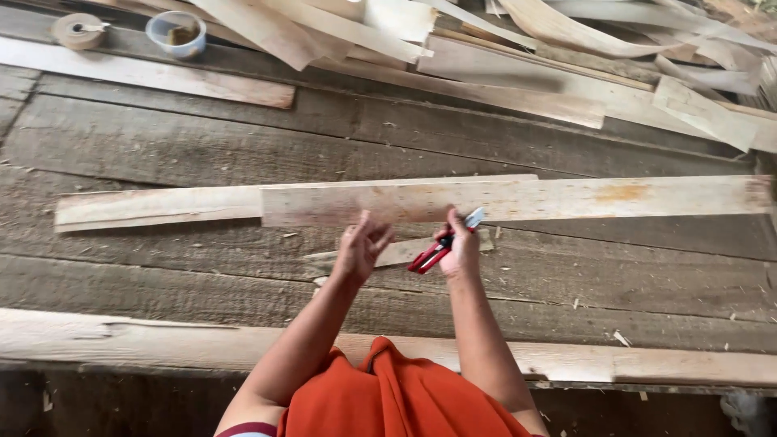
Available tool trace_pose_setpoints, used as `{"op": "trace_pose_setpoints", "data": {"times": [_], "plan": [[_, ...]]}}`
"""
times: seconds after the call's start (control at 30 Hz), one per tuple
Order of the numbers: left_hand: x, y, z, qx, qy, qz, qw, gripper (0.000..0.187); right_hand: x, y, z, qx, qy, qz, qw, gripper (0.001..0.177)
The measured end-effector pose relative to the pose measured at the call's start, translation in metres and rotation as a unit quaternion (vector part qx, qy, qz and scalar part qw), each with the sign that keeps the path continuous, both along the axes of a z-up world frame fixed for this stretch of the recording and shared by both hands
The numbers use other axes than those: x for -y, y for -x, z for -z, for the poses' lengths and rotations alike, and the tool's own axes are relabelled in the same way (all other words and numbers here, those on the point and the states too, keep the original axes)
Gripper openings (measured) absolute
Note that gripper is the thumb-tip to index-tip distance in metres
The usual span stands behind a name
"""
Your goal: The person uses a red utility knife to carve and shape a long wooden plank on a wooden workbench. They repeatedly score, cut, and remove small sections of wood, then inspect the plank and continue carving along its length.
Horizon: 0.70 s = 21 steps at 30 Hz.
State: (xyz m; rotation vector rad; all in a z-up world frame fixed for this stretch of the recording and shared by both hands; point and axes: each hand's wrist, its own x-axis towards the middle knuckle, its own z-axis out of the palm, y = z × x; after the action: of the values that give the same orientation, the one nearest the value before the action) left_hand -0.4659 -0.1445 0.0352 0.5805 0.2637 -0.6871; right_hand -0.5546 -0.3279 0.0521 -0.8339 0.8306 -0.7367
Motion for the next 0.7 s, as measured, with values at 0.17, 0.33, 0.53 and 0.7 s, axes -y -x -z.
{"op": "trace_pose_setpoints", "data": {"times": [0.17, 0.33, 0.53, 0.7], "plan": [[0.019, 0.006, -0.002, -0.003, 0.037, -0.062, 0.997, 0.028, 0.003, 0.019, -0.023, -0.015, -0.007, -0.013, 1.0, 0.025], [0.031, 0.001, 0.02, 0.021, 0.058, -0.065, 0.996, 0.017, 0.034, 0.026, -0.011, -0.009, -0.033, -0.011, 0.999, 0.023], [0.049, -0.007, 0.024, 0.017, 0.06, -0.035, 0.997, 0.022, 0.048, 0.027, -0.032, -0.005, -0.044, -0.004, 0.999, 0.023], [0.066, -0.028, 0.033, 0.012, 0.06, -0.066, 0.996, 0.037, 0.066, 0.033, -0.066, -0.002, -0.072, 0.028, 0.997, 0.02]]}}
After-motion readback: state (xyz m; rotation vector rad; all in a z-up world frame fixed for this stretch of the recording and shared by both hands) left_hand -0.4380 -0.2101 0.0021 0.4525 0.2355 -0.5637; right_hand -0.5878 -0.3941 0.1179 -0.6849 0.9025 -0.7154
